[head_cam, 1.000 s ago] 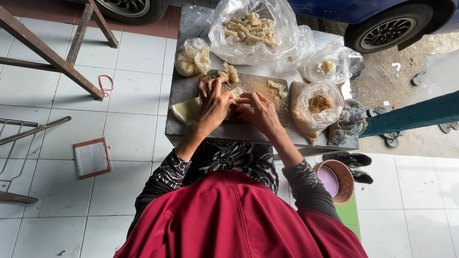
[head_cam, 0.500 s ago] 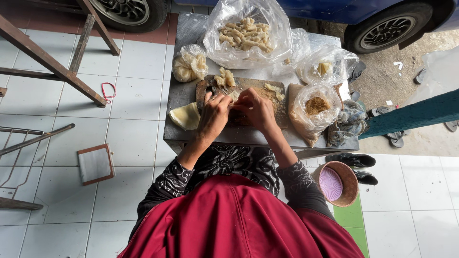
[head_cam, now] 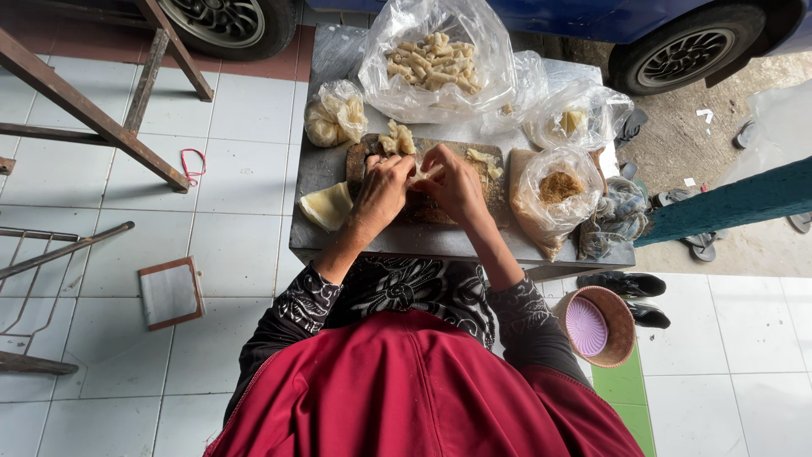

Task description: The person sits at a low table and wraps pieces of pale dough around a brown filling taken from a plastic bag, pinching the dough closed by hand and placing the finished wrapped piece into a plastic bag with other finished pieces. They repeat this wrapping cycle continuously, working from a sheet of dough on the cutting board.

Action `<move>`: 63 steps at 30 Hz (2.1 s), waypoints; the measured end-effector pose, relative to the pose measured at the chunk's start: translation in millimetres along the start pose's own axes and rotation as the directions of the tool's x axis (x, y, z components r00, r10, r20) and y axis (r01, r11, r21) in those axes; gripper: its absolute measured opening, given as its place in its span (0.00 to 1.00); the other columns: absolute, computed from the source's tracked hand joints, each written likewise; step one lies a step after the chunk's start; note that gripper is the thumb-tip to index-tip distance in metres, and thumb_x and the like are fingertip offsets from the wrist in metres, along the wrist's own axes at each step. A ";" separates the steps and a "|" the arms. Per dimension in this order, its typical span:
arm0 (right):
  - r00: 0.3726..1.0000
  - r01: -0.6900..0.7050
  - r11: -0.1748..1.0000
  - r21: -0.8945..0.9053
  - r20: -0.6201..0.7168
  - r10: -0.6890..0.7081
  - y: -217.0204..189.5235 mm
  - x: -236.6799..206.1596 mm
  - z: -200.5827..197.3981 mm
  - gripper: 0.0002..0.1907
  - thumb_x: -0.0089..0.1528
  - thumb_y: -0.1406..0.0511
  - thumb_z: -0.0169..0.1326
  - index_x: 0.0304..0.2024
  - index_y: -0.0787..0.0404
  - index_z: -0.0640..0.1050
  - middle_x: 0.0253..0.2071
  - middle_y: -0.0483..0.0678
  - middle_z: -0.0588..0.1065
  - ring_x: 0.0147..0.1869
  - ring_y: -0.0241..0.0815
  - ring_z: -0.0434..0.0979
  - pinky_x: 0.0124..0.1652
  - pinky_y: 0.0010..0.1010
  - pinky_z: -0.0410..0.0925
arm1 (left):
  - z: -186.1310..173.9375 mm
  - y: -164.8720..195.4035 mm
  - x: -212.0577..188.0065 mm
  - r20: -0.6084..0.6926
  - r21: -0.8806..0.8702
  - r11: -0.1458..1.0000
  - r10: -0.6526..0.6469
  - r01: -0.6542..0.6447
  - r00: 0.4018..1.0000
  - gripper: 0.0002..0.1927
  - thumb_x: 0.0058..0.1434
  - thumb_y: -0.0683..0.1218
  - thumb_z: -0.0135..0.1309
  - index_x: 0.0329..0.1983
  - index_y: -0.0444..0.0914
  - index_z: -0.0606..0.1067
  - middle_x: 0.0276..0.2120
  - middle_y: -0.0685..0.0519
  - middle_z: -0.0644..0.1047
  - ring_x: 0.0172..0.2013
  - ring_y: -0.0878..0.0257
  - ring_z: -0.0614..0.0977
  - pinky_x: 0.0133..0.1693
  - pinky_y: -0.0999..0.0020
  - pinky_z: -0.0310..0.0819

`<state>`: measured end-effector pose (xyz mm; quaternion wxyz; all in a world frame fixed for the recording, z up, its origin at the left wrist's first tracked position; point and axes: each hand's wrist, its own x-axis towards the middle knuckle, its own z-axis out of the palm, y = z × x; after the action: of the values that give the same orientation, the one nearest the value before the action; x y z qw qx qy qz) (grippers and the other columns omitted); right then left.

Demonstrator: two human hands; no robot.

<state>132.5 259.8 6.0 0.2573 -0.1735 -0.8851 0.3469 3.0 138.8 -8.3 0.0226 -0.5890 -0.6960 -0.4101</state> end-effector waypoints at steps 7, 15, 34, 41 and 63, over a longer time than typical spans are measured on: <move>0.961 0.274 0.908 -0.317 0.057 -0.270 2.7 -21.0 2.2 0.08 0.66 0.66 0.60 0.43 0.60 0.74 0.37 0.47 0.80 0.40 0.46 0.80 0.36 0.37 0.73 | 3.9 -4.8 1.2 0.018 0.114 0.987 0.108 -0.109 0.994 0.05 0.59 0.31 0.56 0.34 0.32 0.80 0.37 0.49 0.75 0.43 0.56 0.79 0.58 0.50 0.64; 0.953 0.284 0.858 -0.428 0.027 -0.301 1.4 -18.3 2.7 0.06 0.61 0.64 0.64 0.39 0.56 0.81 0.34 0.43 0.79 0.39 0.44 0.77 0.35 0.35 0.70 | -12.4 -4.1 -8.6 0.038 0.334 0.901 0.280 -0.276 0.959 0.04 0.59 0.37 0.58 0.29 0.33 0.80 0.57 0.47 0.71 0.58 0.54 0.72 0.66 0.37 0.53; 0.977 -0.192 0.933 -0.303 -0.149 0.152 -1.4 -7.6 10.9 0.13 0.49 0.53 0.71 0.35 0.45 0.87 0.45 0.47 0.67 0.56 0.49 0.63 0.49 0.42 0.61 | -3.7 0.9 -18.3 -0.135 0.195 0.981 0.029 -0.002 0.990 0.08 0.50 0.44 0.68 0.32 0.39 0.83 0.59 0.46 0.67 0.60 0.47 0.65 0.63 0.36 0.45; 0.977 -0.045 0.890 -0.454 -0.206 -0.055 0.8 -20.1 19.7 0.10 0.53 0.55 0.69 0.38 0.41 0.88 0.52 0.45 0.69 0.60 0.49 0.63 0.51 0.43 0.59 | 3.9 -3.3 -6.6 -0.103 0.209 0.977 -0.026 0.047 0.994 0.06 0.54 0.44 0.67 0.33 0.39 0.83 0.57 0.48 0.68 0.60 0.49 0.65 0.64 0.37 0.46; 0.976 -0.204 0.887 -0.413 -0.153 0.154 0.7 -12.5 17.8 0.10 0.54 0.50 0.67 0.35 0.41 0.87 0.51 0.48 0.64 0.60 0.50 0.60 0.54 0.46 0.57 | 12.1 5.2 -18.7 -0.227 0.210 0.960 -0.133 0.182 0.965 0.05 0.57 0.44 0.66 0.31 0.39 0.81 0.57 0.48 0.69 0.60 0.50 0.67 0.64 0.34 0.46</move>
<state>132.5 244.8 -9.9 0.2311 -0.3264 -0.9031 0.1566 18.6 130.9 -23.1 0.1312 -0.4779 -0.7773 -0.3875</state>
